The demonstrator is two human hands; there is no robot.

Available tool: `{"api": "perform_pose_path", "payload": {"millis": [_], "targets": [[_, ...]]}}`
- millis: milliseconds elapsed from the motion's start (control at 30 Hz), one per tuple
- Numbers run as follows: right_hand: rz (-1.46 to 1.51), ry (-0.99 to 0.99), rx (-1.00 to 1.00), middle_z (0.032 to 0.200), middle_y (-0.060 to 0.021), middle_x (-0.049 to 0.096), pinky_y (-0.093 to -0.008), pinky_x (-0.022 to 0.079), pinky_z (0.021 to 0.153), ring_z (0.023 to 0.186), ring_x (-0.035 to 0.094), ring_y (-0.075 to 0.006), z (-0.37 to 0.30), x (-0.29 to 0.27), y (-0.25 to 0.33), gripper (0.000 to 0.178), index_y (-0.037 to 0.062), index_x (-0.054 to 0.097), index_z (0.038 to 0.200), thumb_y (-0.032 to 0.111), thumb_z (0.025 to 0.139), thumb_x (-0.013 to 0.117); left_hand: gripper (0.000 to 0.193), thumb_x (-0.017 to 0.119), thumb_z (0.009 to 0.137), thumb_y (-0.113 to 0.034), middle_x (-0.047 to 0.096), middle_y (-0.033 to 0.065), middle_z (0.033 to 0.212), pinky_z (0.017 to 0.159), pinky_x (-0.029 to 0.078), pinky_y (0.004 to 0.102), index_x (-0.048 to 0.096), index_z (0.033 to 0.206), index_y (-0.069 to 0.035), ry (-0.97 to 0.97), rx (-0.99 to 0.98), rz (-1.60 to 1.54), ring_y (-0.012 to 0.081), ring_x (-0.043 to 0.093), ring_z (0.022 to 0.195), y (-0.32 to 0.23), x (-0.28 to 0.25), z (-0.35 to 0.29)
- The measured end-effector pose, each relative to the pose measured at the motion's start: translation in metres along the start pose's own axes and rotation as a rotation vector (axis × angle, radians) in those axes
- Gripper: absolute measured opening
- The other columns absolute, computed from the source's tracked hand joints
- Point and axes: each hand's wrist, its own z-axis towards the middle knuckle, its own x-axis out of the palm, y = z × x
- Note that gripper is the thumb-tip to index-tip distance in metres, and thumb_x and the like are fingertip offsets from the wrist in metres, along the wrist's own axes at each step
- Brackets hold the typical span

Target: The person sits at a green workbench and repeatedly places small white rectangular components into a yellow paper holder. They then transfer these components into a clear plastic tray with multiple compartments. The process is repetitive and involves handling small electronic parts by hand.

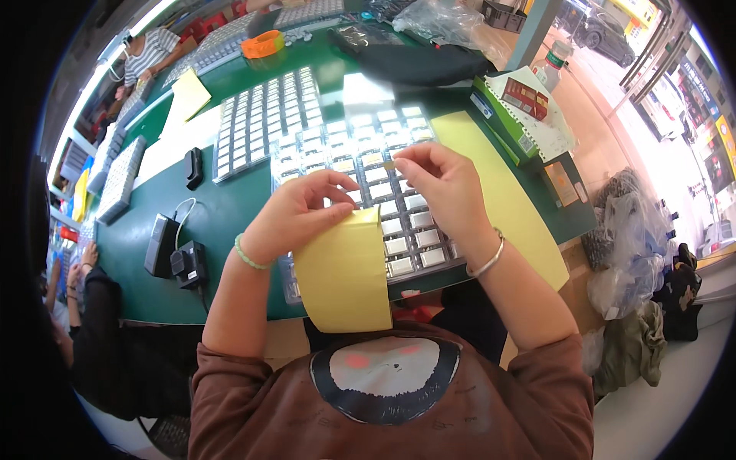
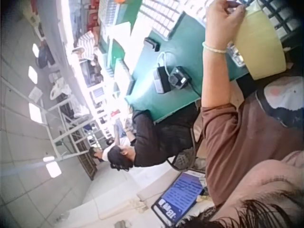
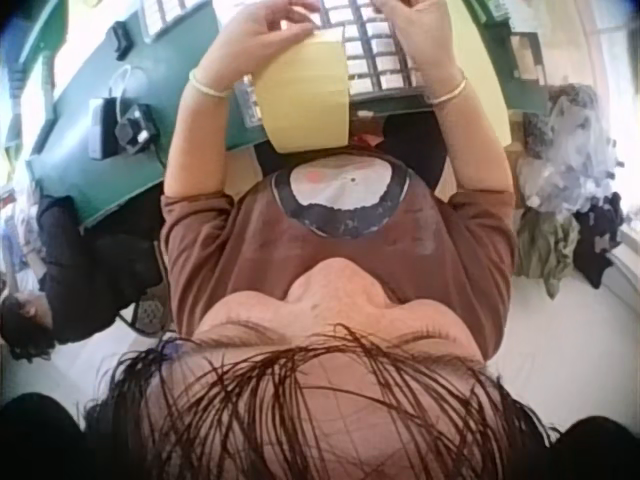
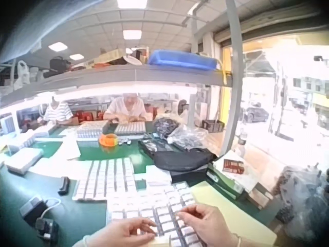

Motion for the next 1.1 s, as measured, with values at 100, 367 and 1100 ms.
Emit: {"api": "perform_pose_path", "payload": {"millis": [100, 367, 1100], "targets": [[-0.187, 0.064, -0.016, 0.085, -0.0023, 0.071, -0.0240, 0.053, 0.068, 0.074, 0.064, -0.0070, 0.012, -0.002, 0.000, 0.014, -0.0011, 0.074, 0.102, 0.010, 0.094, 0.072, 0.042, 0.071, 0.089, -0.011, 0.075, 0.0075, 0.111, 0.078, 0.054, 0.0294, 0.061, 0.129, -0.004, -0.152, 0.169, 0.320, 0.0165, 0.070, 0.087, 0.001, 0.001, 0.005], [-0.316, 0.135, 0.083, 0.077, -0.0037, 0.070, -0.0245, 0.052, 0.057, 0.062, 0.064, -0.0093, 0.034, 0.015, -0.006, 0.017, -0.0022, 0.072, 0.094, 0.014, 0.094, 0.070, 0.058, 0.067, 0.087, -0.011, 0.070, 0.0126, 0.129, 0.085, 0.054, 0.0420, 0.047, 0.142, -0.006, -0.161, 0.256, 0.441, 0.0344, 0.071, 0.092, 0.014, 0.014, 0.014], [-0.320, 0.142, 0.125, 0.079, -0.0028, 0.071, -0.0246, 0.051, 0.062, 0.065, 0.062, -0.0075, 0.035, 0.015, -0.014, 0.017, -0.0018, 0.073, 0.094, 0.015, 0.094, 0.070, 0.069, 0.064, 0.091, -0.012, 0.069, 0.0099, 0.131, 0.076, 0.056, 0.0399, 0.035, 0.153, -0.008, -0.181, 0.210, 0.420, 0.0276, 0.072, 0.070, 0.019, 0.021, 0.010]]}}
